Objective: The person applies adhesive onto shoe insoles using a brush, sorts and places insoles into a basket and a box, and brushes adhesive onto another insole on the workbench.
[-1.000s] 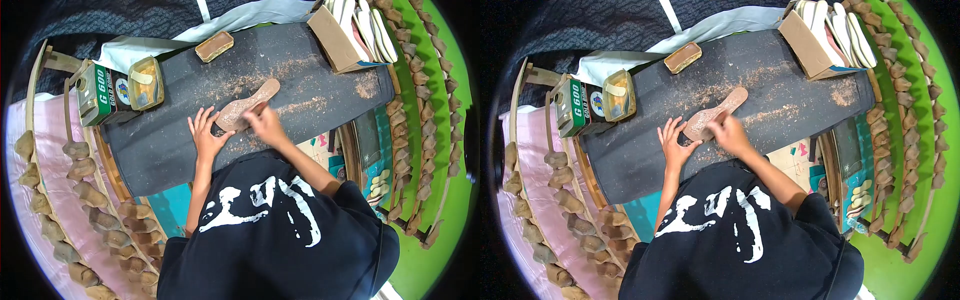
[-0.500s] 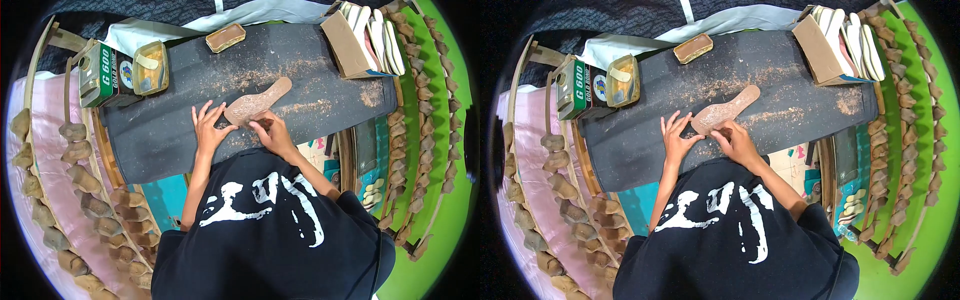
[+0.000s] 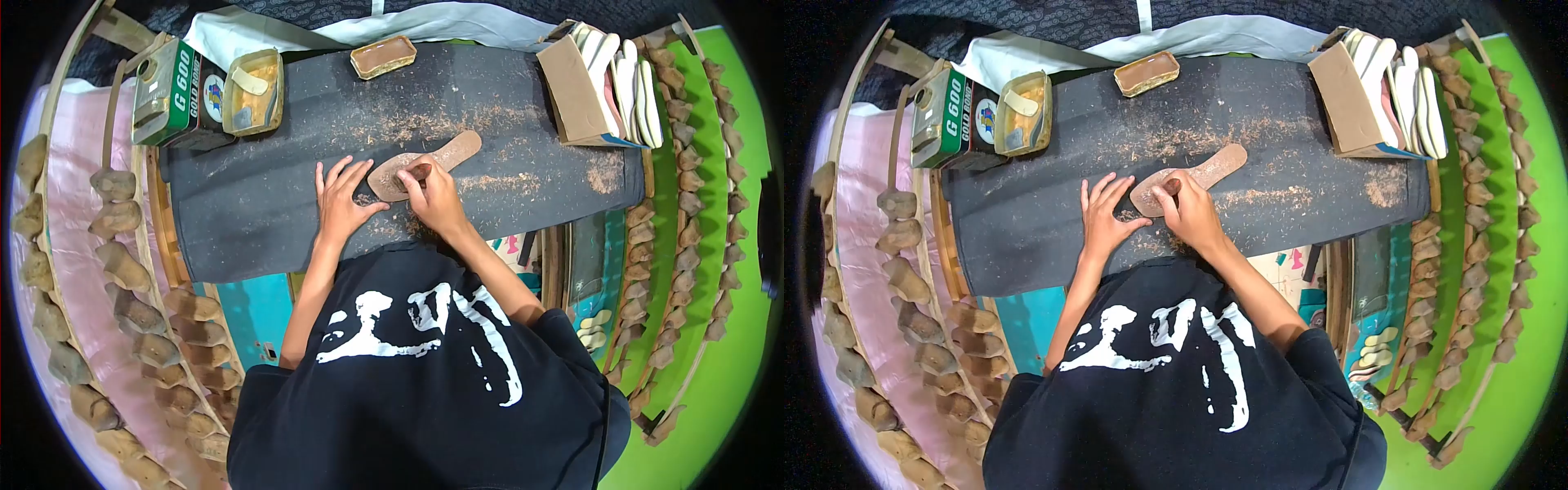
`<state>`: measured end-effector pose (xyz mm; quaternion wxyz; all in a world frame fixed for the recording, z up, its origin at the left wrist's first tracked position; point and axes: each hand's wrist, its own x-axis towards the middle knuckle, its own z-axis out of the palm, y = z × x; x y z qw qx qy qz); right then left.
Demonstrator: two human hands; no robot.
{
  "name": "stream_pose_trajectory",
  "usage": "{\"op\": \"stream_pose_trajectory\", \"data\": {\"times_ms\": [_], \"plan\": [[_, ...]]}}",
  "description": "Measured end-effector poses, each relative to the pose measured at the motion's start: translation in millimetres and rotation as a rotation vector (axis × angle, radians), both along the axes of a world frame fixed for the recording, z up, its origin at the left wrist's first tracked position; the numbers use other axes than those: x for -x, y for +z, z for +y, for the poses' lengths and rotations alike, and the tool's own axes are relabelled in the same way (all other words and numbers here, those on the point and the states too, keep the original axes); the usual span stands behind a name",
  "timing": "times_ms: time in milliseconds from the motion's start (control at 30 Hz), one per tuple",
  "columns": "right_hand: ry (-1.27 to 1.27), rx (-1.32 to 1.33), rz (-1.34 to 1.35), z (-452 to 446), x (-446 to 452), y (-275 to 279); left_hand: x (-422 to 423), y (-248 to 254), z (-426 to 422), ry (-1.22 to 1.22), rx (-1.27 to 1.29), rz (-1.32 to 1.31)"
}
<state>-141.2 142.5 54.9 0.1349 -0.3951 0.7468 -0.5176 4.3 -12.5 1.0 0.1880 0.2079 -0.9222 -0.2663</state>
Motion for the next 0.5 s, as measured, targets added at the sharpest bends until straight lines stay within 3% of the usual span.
{"op": "stream_pose_trajectory", "data": {"times_ms": [33, 67, 200, 300, 333, 433, 500], "plan": [[0.011, 0.007, 0.036, -1.3, 3.1, 4.6, 0.7, 1.2, 0.6, 0.004, 0.002, -0.004], [0.049, -0.037, -0.089, 0.3, 7.0, 11.4, 1.1, 1.9, 1.3, 0.009, 0.004, -0.009], [-0.135, -0.024, 0.110, -5.9, 21.1, 5.6, -0.8, -3.0, 0.7, 0.014, 0.003, -0.002], [0.246, -0.063, 0.361, -1.7, 16.3, 3.6, -0.3, -4.1, 0.1, 0.013, -0.015, 0.000], [0.240, -0.007, 0.221, -2.5, 11.6, 5.1, 0.6, -5.1, 0.0, 0.012, -0.016, 0.012], [-0.060, 0.036, 0.314, -11.9, 14.0, 9.2, -1.2, -6.1, -1.6, 0.018, -0.017, 0.027], [0.029, -0.013, 0.361, -12.6, 10.9, 2.8, -1.8, -5.6, -0.4, 0.018, -0.021, 0.021]]}}
